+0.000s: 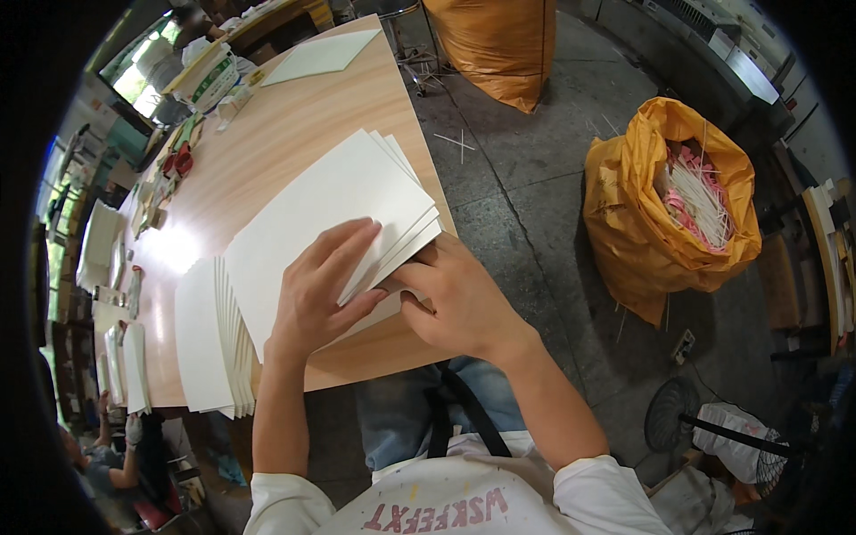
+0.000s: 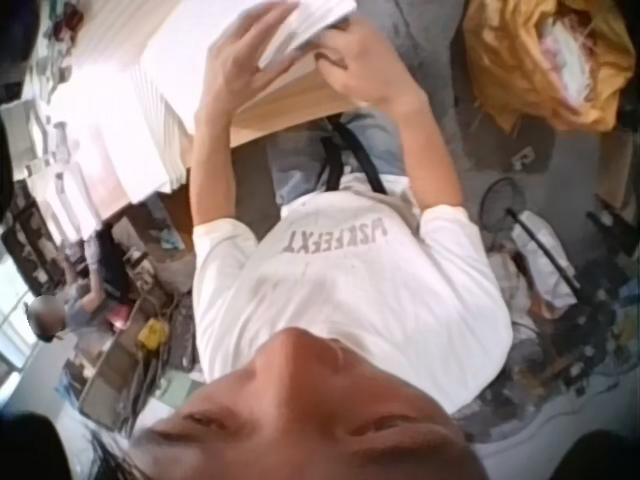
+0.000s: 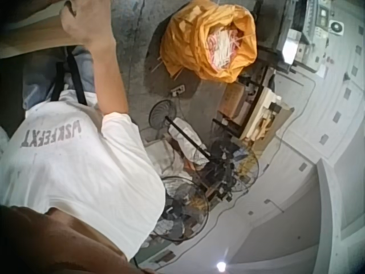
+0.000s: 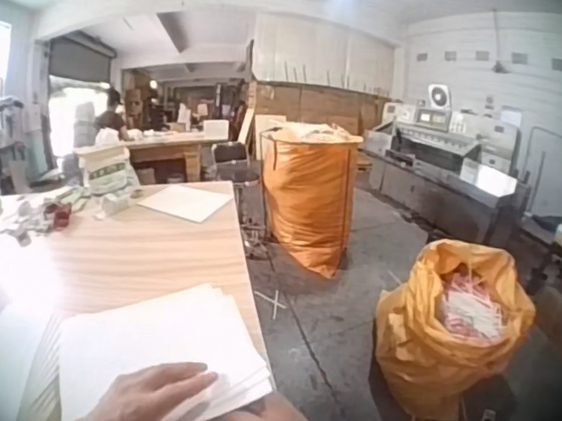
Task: The person repeatedly folds white paper sheets in half by hand and stacks them on a table. The person handles the sheets one at a time, aligning edges before folding, and places each folded sheet onto a growing pile.
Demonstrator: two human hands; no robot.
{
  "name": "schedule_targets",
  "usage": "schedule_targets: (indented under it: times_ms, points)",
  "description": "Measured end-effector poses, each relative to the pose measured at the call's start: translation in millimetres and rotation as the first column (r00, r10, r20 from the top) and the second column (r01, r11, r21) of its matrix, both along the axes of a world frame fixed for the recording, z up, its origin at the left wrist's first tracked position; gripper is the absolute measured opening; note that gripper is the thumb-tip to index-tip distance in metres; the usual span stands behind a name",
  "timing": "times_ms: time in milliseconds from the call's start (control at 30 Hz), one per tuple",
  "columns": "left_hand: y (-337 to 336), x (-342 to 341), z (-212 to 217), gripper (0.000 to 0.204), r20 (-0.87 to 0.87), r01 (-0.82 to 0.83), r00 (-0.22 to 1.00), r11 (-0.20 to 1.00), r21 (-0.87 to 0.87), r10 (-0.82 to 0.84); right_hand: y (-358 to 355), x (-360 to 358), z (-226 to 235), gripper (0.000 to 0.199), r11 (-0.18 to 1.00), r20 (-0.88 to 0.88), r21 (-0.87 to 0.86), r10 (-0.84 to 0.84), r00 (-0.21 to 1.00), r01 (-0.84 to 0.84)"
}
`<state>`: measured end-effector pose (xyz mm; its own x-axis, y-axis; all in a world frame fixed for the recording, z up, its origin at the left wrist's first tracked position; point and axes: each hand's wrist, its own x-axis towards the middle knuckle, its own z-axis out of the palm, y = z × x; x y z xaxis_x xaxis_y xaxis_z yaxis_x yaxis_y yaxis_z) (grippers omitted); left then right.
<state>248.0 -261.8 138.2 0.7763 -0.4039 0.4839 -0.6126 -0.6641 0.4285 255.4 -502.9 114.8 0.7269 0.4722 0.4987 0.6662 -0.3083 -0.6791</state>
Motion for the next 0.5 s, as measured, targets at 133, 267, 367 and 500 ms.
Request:
schedule_targets:
  times_ms: [133,267,367,500]
  points:
    - [1.8,6.0,-4.4,0.050,0.036,-0.013,0.999,0.998,0.068,0.010,2.6,-0.3,0.2,0.029,1.000,0.006,-0.018,-0.024,1.000,0.024]
    - [-1.8,7.5,-5.6,0.046,0.042,-0.047,0.998,0.996,0.071,0.044,1.9,0.2,-1.3,0.024,0.999,0.037,0.005,-0.035,0.999,0.035]
    - [-2.4,7.6,-4.0,0.050,0.062,-0.041,0.997,0.995,0.089,0.035,-5.4,-0.1,-13.3,0.013,0.970,0.060,0.104,-0.228,0.972,0.221]
    - [-4.6,4.4,1.4,0.057,0.001,-0.044,0.999,0.998,0.046,0.044,-24.1,-3.5,-1.8,0.032,0.823,-0.117,-0.156,-0.564,0.817,0.546]
